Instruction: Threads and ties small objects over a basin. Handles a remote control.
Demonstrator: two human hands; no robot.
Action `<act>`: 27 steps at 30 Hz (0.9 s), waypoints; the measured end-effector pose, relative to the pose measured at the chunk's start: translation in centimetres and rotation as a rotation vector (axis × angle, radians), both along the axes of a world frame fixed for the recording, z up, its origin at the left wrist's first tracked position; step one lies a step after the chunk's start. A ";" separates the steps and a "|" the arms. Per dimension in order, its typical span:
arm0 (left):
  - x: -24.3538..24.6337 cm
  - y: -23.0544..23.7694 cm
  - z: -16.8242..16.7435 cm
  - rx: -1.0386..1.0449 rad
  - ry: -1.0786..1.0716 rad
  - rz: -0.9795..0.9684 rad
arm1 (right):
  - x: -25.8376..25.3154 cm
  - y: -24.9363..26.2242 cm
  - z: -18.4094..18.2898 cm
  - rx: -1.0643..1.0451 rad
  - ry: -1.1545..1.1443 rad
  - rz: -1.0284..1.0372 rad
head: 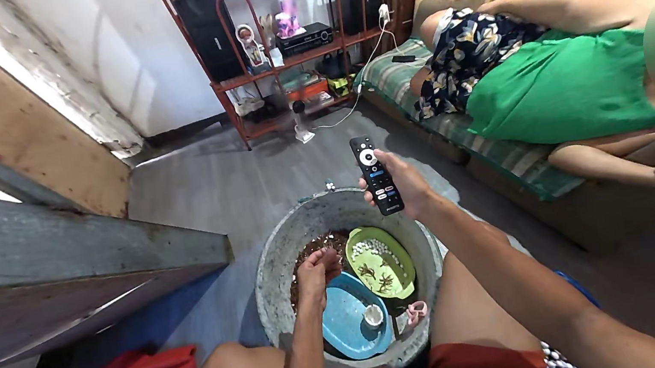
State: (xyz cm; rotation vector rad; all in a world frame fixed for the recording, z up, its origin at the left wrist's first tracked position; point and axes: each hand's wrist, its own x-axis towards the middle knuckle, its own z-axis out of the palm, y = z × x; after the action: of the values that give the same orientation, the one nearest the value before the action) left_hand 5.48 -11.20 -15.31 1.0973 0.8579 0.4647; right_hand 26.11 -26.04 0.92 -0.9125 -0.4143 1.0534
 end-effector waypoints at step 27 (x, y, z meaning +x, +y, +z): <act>-0.5 -0.3 -0.1 -0.027 -0.044 0.012 | -2.3 1.3 0.6 -0.079 0.092 -0.006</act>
State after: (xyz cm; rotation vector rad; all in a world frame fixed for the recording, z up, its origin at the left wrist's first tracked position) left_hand 5.00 -11.51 -15.40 1.0540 0.8301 0.4847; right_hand 23.82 -24.73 1.51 -0.9307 -0.2951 1.1085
